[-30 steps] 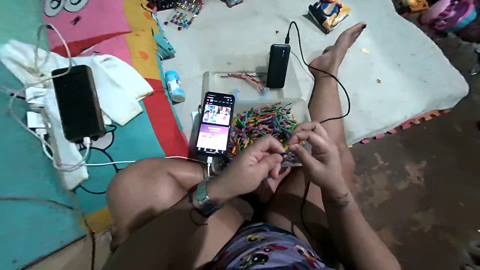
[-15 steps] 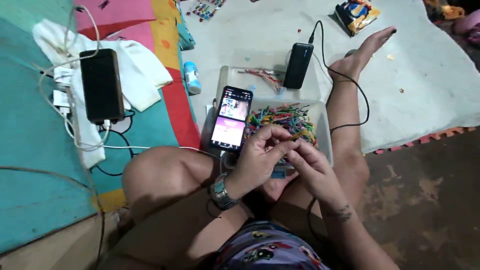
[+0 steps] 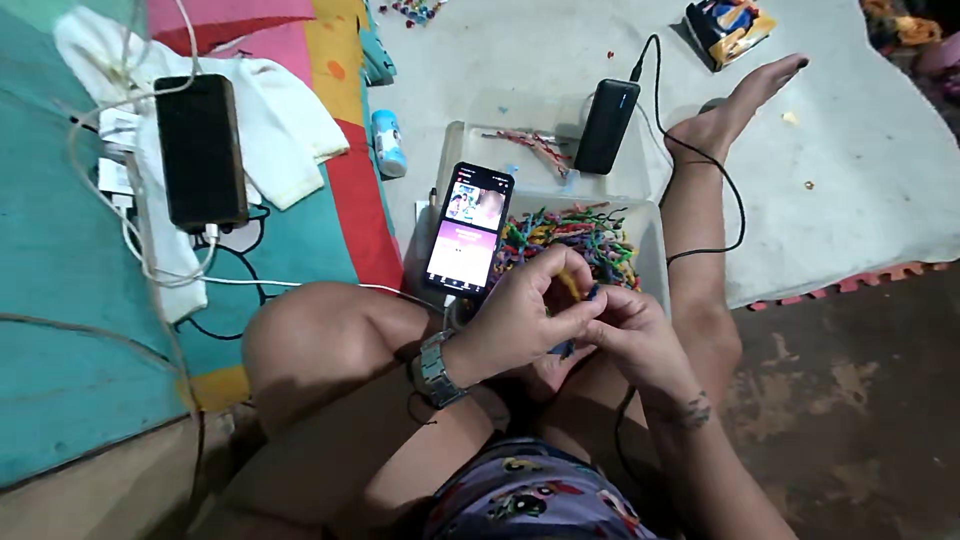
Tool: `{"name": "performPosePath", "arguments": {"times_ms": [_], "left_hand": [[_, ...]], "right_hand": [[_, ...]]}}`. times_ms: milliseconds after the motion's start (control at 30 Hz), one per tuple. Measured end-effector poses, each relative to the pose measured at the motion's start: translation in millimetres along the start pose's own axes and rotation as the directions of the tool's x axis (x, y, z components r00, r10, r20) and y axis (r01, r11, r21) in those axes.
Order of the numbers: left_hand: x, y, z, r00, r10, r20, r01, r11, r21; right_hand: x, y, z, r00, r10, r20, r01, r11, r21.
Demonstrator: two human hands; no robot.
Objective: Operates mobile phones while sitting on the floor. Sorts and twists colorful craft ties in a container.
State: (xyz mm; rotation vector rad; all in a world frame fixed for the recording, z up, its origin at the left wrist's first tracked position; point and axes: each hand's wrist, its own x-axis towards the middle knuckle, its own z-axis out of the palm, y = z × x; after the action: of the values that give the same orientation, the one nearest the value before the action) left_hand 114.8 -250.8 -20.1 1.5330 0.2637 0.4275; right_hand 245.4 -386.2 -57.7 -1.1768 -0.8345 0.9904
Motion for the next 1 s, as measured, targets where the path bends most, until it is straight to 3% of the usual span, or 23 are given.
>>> {"name": "performPosePath", "arguments": {"times_ms": [133,300,500,667,767,900,1000], "left_hand": [[1.6,2.7,-7.4,0.998,-0.047,0.038,0.049,0.997,-0.057],[1.6,4.5,-13.1,1.000,-0.031,0.003,0.031,0.996,-0.084],[1.7,1.1,-11.0,0.999,0.018,0.027,-0.017,0.998,-0.060],[-0.2,3.5,-9.2,0.999,-0.029,-0.034,0.027,0.999,-0.035],[0.4,2.2,-6.9,0.993,-0.087,-0.083,0.085,0.996,-0.026],[-0.8,0.2,-4.4,0.977,-0.156,-0.143,0.148,0.987,-0.065],[-1.1,-1.4,-4.3,0.979,-0.144,-0.148,0.129,0.986,-0.108]], "right_hand": [[3.6,-4.8,-2.1,0.998,0.017,0.056,-0.015,0.999,-0.030],[1.6,-11.3,-18.4,0.970,0.025,0.242,0.001,0.994,-0.106],[0.4,-6.1,-13.7,0.924,0.076,0.376,-0.141,0.979,0.150],[0.3,-1.1,-11.8,0.967,0.025,0.254,-0.038,0.998,0.046],[1.0,-1.6,-5.3,0.992,0.035,0.120,-0.028,0.998,-0.060],[4.3,2.8,10.5,0.997,0.008,-0.073,-0.031,0.944,-0.328],[11.2,2.7,15.5,0.994,-0.004,-0.111,-0.035,0.938,-0.346]]}}
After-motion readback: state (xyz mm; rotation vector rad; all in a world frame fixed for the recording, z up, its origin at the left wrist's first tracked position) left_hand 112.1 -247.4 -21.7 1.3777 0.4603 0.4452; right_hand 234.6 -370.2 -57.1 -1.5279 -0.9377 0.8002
